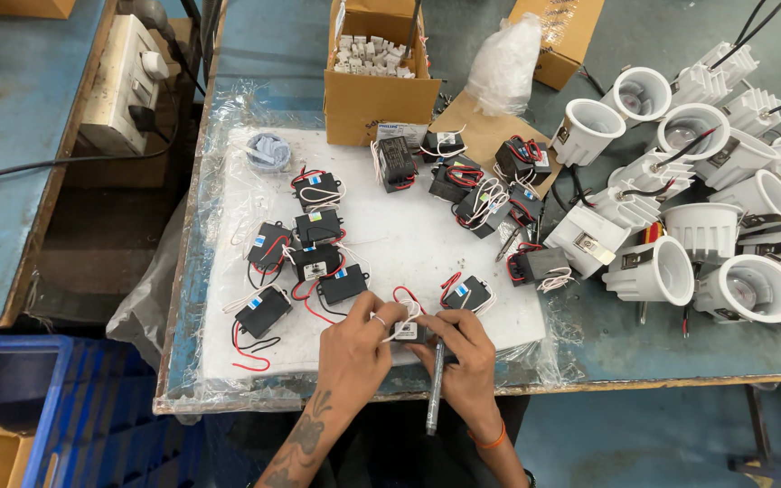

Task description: The person sits at a workbench and, one at a time, picks up small black electronic driver modules with red and white wires from a white board, writes on each module with a marker, and sets it back on the board among the others.

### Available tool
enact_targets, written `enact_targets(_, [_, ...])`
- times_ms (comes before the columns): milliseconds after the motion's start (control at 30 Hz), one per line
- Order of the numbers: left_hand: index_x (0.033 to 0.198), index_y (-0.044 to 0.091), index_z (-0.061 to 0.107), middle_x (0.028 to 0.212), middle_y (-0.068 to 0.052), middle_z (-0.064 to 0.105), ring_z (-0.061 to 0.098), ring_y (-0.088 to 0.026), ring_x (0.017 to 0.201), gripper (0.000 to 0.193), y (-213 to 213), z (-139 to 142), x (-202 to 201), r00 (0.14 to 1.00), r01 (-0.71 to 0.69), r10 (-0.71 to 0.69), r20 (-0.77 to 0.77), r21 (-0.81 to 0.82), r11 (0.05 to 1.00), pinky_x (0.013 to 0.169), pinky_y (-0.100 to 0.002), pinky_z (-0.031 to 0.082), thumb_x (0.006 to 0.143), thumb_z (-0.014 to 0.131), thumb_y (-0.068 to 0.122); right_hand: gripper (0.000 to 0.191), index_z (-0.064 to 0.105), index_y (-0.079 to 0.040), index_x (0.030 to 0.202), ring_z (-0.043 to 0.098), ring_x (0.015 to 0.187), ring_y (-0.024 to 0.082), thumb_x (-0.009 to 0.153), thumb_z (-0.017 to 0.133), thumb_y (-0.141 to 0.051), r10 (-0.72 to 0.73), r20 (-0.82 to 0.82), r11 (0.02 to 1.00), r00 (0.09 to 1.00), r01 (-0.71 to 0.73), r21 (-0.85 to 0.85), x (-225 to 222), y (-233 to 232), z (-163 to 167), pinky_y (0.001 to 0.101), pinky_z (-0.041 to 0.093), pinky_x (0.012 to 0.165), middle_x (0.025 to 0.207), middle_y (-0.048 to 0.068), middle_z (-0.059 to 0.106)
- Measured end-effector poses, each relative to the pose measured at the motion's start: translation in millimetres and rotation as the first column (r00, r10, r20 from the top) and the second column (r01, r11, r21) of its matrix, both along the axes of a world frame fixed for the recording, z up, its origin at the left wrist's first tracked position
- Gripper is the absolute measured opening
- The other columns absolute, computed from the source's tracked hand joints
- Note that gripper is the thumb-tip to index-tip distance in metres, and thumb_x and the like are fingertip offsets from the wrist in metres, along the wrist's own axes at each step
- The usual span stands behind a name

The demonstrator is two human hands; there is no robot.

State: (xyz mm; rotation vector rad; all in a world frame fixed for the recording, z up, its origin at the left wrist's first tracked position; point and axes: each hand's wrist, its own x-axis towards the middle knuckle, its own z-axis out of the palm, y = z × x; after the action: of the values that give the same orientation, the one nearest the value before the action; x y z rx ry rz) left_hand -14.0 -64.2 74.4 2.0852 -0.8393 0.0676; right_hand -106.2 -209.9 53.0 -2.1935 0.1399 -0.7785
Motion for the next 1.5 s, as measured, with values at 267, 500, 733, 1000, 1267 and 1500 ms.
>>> enact_targets(267, [0.107, 0.019, 0.076, 0.092, -0.006, 0.063, 0.068, -0.03, 0.064, 0.03, -1, 10, 12, 0.994, 0.061, -0.052, -0.093, 0.089, 0.994, 0.054, -0.045, 0.052, 0.085, 0.063, 0.004, 0.047, 0.075, -0.008, 0.114, 0.066, 0.073, 0.015, 0.069, 0.089, -0.007, 0.013, -0.009, 1.0, 1.0, -0.014, -0.013, -1, -3, -1, 0.0288, 0.054, 0.064, 0.097, 0.006, 0.064])
enact_targets(500, [0.109, 0.007, 0.072, 0.102, -0.009, 0.065, 0.07, -0.035, 0.081, 0.023, 4, 32, 19, 0.979, 0.164, -0.136, -0.153, 0.184, 0.969, 0.069, -0.048, 0.053, 0.088, 0.064, 0.014, 0.047, 0.074, -0.008, 0.114, 0.066, 0.074, 0.015, 0.069, 0.09, -0.007, 0.005, 0.003, 1.0, 1.0, -0.005, 0.015, 0, -1, 1, 0.0285, 0.055, 0.065, 0.098, 0.006, 0.064])
enact_targets(733, [0.123, 0.003, 0.06, 0.118, -0.012, 0.058, 0.069, -0.037, 0.077, 0.054, 12, 20, 17, 0.954, 0.273, -0.238, -0.181, 0.21, 0.939, 0.064, -0.048, 0.054, 0.073, 0.074, 0.018, 0.043, 0.075, -0.006, 0.114, 0.067, 0.074, 0.012, 0.073, 0.088, -0.006, -0.01, -0.007, 0.993, 1.0, 0.01, 0.116, -2, 1, 2, 0.027, 0.055, 0.065, 0.098, 0.007, 0.065])
enact_targets(1000, [0.112, 0.009, 0.069, 0.101, -0.007, 0.063, 0.069, -0.03, 0.066, 0.039, -1, -22, -6, 0.994, 0.109, -0.11, -0.027, -0.013, 0.994, 0.053, -0.041, 0.054, 0.079, 0.083, 0.026, 0.039, 0.071, 0.007, 0.109, 0.065, 0.079, 0.018, 0.105, 0.054, -0.028, -0.067, 0.235, 0.963, 0.97, 0.002, 0.268, -19, -1, -8, 0.0291, 0.056, 0.072, 0.104, 0.015, 0.062])
enact_targets(1267, [0.113, 0.007, 0.071, 0.095, -0.007, 0.06, 0.067, -0.025, 0.065, 0.048, 10, -39, 1, 0.984, 0.179, -0.179, 0.013, -0.069, 0.981, 0.053, -0.038, 0.053, 0.069, 0.085, 0.019, 0.052, 0.061, 0.008, 0.108, 0.062, 0.086, 0.026, 0.115, 0.042, -0.039, -0.018, 0.424, 0.797, 0.905, -0.244, 0.553, -17, 16, -39, 0.0404, 0.059, 0.079, 0.12, 0.016, 0.043])
enact_targets(1500, [0.117, 0.005, 0.067, 0.102, -0.008, 0.057, 0.068, -0.026, 0.072, 0.058, 15, -50, 9, 0.971, 0.238, -0.238, 0.001, 0.004, 0.971, 0.055, -0.04, 0.052, 0.064, 0.086, 0.019, 0.049, 0.063, 0.007, 0.113, 0.071, 0.099, 0.031, 0.115, 0.04, -0.036, 0.139, 0.321, 0.932, 0.937, -0.234, 0.276, -19, 43, -15, 0.041, 0.061, 0.085, 0.125, 0.021, 0.052])
